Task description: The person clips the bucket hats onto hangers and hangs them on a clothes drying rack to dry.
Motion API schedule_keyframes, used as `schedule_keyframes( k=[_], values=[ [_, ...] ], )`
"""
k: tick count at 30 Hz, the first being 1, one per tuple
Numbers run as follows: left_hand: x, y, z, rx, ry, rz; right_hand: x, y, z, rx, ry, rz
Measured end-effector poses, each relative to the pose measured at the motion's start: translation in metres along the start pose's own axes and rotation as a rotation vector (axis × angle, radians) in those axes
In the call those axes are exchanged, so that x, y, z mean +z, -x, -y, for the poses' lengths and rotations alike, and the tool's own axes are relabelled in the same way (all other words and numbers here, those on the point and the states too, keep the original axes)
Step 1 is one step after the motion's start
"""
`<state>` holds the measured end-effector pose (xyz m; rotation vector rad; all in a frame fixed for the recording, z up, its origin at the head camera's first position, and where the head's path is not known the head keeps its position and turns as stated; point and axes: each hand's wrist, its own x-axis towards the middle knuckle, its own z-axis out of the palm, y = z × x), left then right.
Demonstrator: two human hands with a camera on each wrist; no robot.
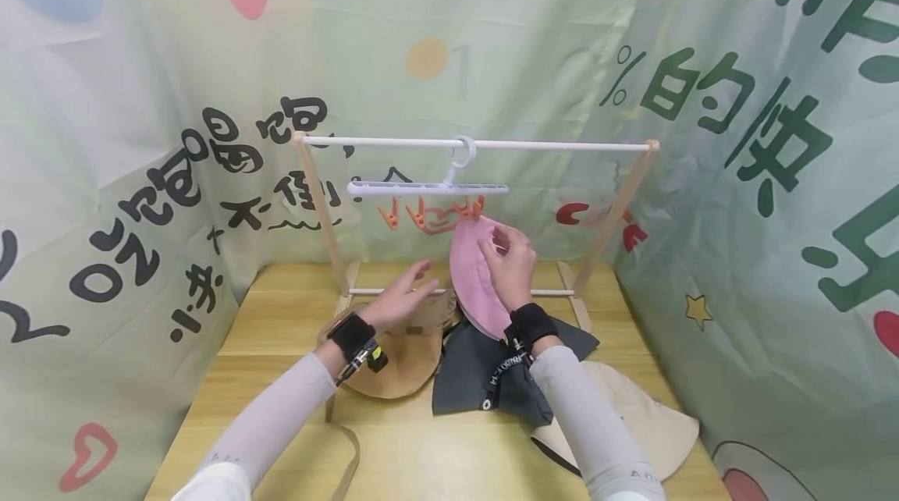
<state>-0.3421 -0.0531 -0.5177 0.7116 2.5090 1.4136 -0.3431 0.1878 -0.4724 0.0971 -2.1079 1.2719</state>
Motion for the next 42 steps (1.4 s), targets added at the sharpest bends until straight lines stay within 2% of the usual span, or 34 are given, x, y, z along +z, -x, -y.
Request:
schedule_keyframes(
  k=[6, 10, 13, 17, 19, 23, 27, 32, 35, 39, 42],
  values=[
    [-0.022, 0.038, 0.022, -0.032, 0.045, -0.115, 0.009, 0.0, 0.006, 0.004, -0.063, 0.111],
    [-0.028, 0.063, 0.043, -0.094, 0.075, -0.187, 0.016, -0.004, 0.008, 0.022, -0.099, 0.137],
    [-0.028, 0.083, 0.061, -0.156, 0.092, -0.236, 0.021, -0.011, 0.008, 0.052, -0.09, 0.139],
    [-0.027, 0.109, 0.086, -0.226, 0.049, -0.289, 0.028, -0.02, 0.008, 0.09, -0.086, 0.138],
    [-0.028, 0.123, 0.097, -0.243, 0.01, -0.315, 0.033, -0.024, 0.008, 0.101, -0.084, 0.137],
    [-0.028, 0.151, 0.114, -0.261, -0.04, -0.374, 0.04, -0.033, 0.008, 0.094, -0.01, 0.122],
    [-0.021, 0.174, 0.132, -0.299, -0.027, -0.408, 0.042, -0.041, 0.009, 0.064, 0.047, 0.079],
    [-0.016, 0.198, 0.153, -0.355, -0.002, -0.413, 0.047, -0.047, 0.011, 0.047, 0.075, 0.039],
    [-0.015, 0.207, 0.16, -0.374, 0.058, -0.42, 0.05, -0.049, 0.012, 0.037, 0.11, 0.029],
    [-0.016, 0.213, 0.165, -0.371, 0.176, -0.439, 0.054, -0.051, 0.013, 0.019, 0.183, 0.021],
    [-0.016, 0.213, 0.168, -0.363, 0.202, -0.442, 0.056, -0.052, 0.014, 0.023, 0.234, 0.021]
  ],
)
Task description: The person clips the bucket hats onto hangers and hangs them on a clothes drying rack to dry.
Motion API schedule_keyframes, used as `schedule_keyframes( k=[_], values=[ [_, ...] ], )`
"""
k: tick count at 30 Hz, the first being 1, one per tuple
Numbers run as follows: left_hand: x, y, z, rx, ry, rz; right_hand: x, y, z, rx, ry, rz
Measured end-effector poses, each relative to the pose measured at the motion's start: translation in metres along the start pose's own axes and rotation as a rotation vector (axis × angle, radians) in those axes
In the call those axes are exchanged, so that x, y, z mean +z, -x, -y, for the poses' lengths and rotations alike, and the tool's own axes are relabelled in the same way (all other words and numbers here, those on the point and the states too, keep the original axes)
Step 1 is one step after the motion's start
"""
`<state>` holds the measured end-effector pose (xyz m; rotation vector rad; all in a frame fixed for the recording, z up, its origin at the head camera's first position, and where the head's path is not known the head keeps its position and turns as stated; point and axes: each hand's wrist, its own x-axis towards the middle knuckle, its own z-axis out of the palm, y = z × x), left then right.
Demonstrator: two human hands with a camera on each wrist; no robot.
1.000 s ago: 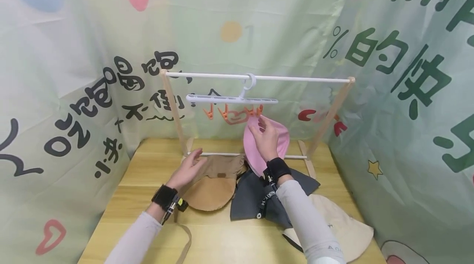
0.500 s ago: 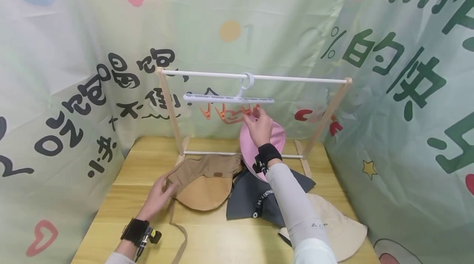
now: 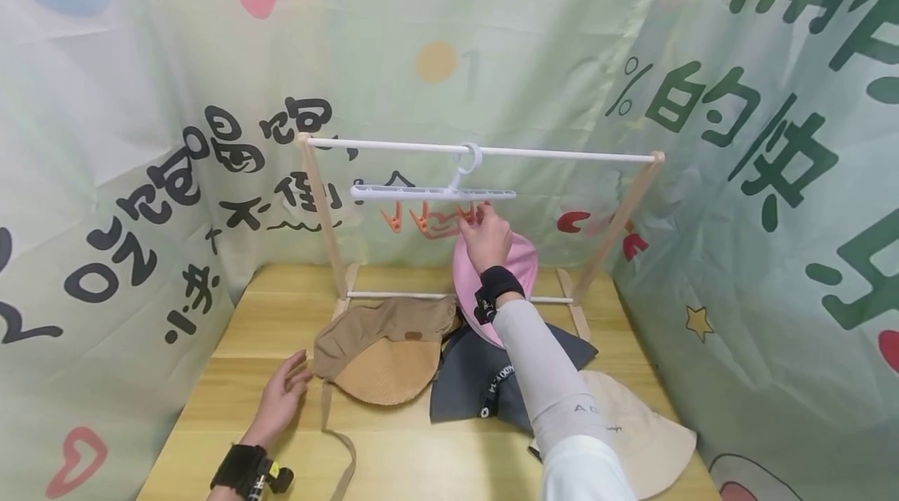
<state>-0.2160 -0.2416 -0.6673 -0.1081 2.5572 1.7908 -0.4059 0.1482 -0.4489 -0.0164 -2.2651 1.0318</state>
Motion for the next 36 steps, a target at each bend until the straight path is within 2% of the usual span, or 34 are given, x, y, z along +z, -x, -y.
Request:
schedule_keyframes(
  k=[7, 14, 20, 22, 23, 28, 30, 32, 36],
  values=[
    [0.005, -0.005, 0.0, 0.027, 0.045, 0.036, 0.008, -0.002, 0.003, -0.01, 0.018, -0.021],
    [0.008, -0.016, -0.003, 0.065, 0.007, 0.036, 0.014, -0.007, 0.006, 0.003, 0.034, -0.066],
    [0.014, -0.019, -0.007, 0.076, 0.022, 0.084, 0.019, -0.008, 0.007, 0.03, 0.028, -0.073],
    [0.015, -0.02, -0.008, 0.131, -0.038, 0.076, 0.021, -0.007, 0.006, 0.035, 0.033, -0.079],
    [0.016, -0.02, -0.007, 0.178, -0.101, 0.064, 0.022, -0.007, 0.006, 0.037, 0.035, -0.082],
    [0.015, -0.026, 0.0, 0.471, -0.518, -0.077, 0.027, -0.007, 0.006, 0.033, 0.04, -0.1],
    [0.013, -0.03, 0.004, 0.55, -0.645, -0.105, 0.027, -0.007, 0.007, 0.024, 0.03, -0.106],
    [0.01, -0.036, 0.009, 0.616, -0.737, -0.095, 0.028, -0.007, 0.007, 0.015, 0.013, -0.114],
    [0.003, -0.051, 0.018, 0.722, -0.857, -0.022, 0.028, -0.007, 0.008, 0.02, -0.019, -0.115]
  ],
)
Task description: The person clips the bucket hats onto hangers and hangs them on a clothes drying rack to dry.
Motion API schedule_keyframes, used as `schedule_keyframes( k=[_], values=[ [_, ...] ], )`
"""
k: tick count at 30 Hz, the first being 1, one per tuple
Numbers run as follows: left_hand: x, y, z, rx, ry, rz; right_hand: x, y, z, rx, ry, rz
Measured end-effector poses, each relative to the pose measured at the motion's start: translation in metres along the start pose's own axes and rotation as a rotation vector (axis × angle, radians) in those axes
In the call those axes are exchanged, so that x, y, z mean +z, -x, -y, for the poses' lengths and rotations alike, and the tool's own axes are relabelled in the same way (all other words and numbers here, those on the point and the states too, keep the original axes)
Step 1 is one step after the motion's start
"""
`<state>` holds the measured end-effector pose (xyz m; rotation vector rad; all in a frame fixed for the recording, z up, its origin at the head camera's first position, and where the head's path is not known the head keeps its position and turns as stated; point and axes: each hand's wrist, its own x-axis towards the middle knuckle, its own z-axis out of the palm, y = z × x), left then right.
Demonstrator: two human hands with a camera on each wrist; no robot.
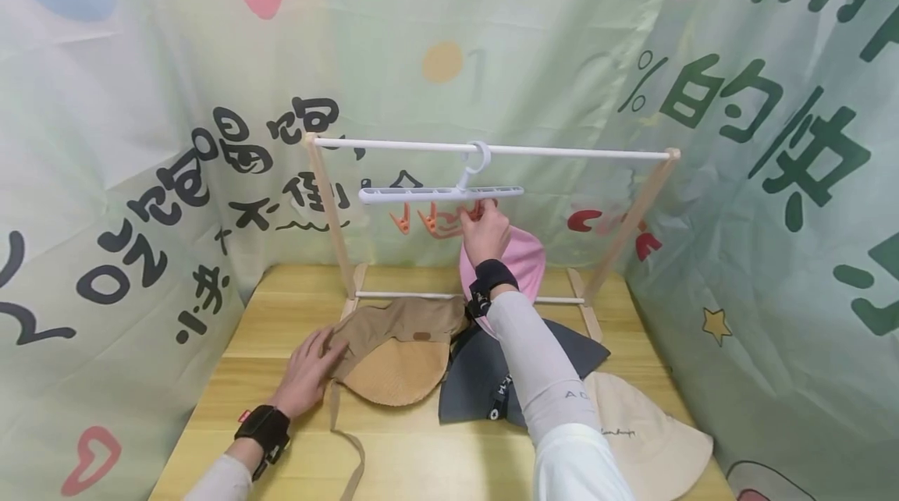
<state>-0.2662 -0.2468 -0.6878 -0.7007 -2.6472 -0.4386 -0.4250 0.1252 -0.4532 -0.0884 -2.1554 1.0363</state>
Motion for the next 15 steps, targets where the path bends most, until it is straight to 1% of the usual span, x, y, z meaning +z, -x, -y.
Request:
schedule_keyframes(
  k=[2, 5, 8, 10, 13, 15],
  values=[
    [-0.001, -0.006, 0.007, 0.062, -0.029, 0.024, 0.0, -0.001, 0.001, 0.006, -0.008, -0.002],
    [-0.006, -0.014, 0.012, 0.134, -0.039, 0.074, -0.001, -0.001, 0.001, 0.0, -0.024, 0.007],
    [-0.013, -0.02, 0.014, 0.19, -0.022, 0.13, -0.004, 0.001, 0.001, -0.009, -0.059, 0.036],
    [-0.014, -0.023, 0.015, 0.223, -0.028, 0.163, -0.007, 0.002, 0.0, -0.011, -0.078, 0.054],
    [-0.012, -0.027, 0.019, 0.278, -0.056, 0.179, -0.011, 0.003, -0.001, -0.005, -0.089, 0.069],
    [-0.01, -0.03, 0.021, 0.312, -0.088, 0.178, -0.012, 0.003, -0.002, -0.004, -0.086, 0.078]
  ],
)
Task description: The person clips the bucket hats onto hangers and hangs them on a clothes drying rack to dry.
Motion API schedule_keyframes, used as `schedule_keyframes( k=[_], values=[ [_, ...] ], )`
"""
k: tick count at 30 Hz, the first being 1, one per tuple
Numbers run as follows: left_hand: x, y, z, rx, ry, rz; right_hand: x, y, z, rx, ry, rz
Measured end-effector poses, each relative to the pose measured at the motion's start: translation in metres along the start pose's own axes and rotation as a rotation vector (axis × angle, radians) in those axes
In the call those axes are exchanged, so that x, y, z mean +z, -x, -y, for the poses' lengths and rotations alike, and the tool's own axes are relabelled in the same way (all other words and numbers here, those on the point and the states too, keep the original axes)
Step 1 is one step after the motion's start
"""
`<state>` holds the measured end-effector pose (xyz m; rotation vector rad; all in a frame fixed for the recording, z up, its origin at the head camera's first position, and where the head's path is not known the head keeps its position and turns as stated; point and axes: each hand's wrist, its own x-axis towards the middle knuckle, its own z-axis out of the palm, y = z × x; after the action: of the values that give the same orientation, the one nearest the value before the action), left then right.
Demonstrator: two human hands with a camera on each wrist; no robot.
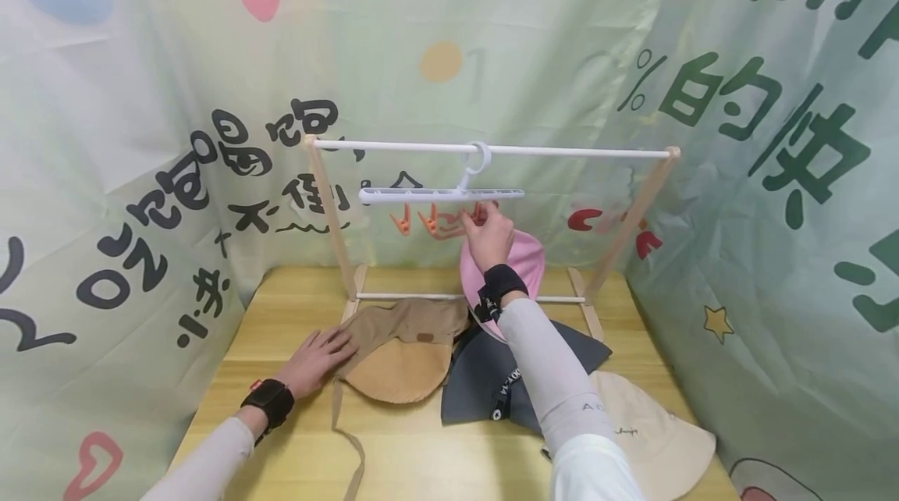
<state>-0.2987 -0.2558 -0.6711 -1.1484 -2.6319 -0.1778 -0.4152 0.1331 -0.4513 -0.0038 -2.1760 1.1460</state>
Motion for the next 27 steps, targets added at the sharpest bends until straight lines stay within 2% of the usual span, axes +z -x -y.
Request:
schedule_keyframes(
  k=[6, 8, 13, 18, 27],
  values=[
    [0.009, -0.013, 0.012, 0.106, -0.215, -0.006, -0.004, 0.001, 0.002, -0.007, 0.007, 0.029],
    [0.011, -0.015, 0.017, 0.134, -0.261, -0.005, -0.005, 0.002, 0.004, -0.008, 0.006, 0.041],
    [0.009, -0.018, 0.021, 0.182, -0.248, 0.019, -0.005, 0.005, 0.004, -0.007, -0.006, 0.038],
    [0.003, -0.017, 0.013, 0.212, -0.215, 0.079, -0.005, 0.007, 0.003, 0.003, 0.005, 0.034],
    [-0.003, -0.02, -0.01, 0.125, -0.171, 0.133, -0.006, 0.007, 0.007, 0.003, 0.005, 0.041]
  ],
)
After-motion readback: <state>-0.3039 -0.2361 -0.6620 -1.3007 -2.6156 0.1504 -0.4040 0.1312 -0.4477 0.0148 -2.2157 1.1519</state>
